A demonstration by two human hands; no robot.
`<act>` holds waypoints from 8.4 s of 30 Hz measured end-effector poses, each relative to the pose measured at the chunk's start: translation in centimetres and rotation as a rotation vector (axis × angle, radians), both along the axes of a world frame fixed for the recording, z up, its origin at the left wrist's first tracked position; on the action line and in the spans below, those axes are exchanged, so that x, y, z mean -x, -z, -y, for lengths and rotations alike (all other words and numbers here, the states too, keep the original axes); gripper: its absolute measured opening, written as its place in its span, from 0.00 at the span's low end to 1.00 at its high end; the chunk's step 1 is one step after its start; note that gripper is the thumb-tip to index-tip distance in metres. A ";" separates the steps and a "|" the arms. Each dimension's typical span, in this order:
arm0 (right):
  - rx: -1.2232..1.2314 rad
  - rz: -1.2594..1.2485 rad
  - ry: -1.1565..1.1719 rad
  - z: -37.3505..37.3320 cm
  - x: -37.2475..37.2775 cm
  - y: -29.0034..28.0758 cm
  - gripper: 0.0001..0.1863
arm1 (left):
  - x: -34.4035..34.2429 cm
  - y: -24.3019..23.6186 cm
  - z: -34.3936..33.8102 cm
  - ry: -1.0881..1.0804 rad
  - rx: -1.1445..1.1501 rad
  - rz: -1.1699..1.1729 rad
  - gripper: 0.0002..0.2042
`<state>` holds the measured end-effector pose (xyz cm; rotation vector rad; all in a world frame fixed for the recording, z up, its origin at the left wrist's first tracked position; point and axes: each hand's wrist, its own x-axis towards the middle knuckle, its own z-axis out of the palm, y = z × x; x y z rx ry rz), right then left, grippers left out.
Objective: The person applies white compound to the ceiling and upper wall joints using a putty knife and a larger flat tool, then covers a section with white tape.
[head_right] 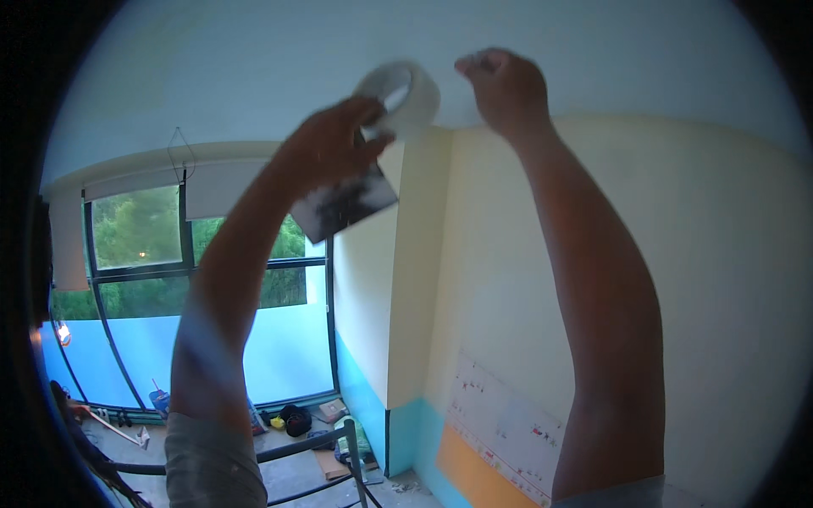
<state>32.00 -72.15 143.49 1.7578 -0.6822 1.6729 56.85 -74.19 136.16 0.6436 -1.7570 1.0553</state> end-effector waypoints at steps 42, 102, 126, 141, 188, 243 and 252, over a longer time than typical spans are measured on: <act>-0.877 0.529 -0.952 9.3 1.1 16.0 0.24 | 2.1 8.3 6.4 0.389 -0.745 -0.220 0.29; -1.496 0.350 -0.165 -2.5 0.3 62.7 0.32 | 4.4 55.9 3.7 0.285 -1.194 0.420 0.11; -1.601 0.491 -0.194 0.8 -1.6 63.8 0.35 | -2.3 59.1 12.5 0.246 -1.195 -0.052 0.08; -1.540 0.598 -0.014 -2.5 -1.1 67.7 0.36 | -12.2 78.7 30.6 -0.177 -1.594 -1.344 0.27; -1.443 0.629 -0.108 1.2 -3.5 66.2 0.46 | 1.8 61.0 3.9 0.751 -1.938 -0.557 0.27; -1.065 -0.096 0.253 3.5 2.0 46.2 0.20 | 0.2 46.0 19.2 0.666 -1.308 -0.234 0.37; -0.137 -0.481 0.392 1.0 -1.2 14.5 0.20 | 2.7 9.7 10.0 0.778 -0.568 -0.412 0.17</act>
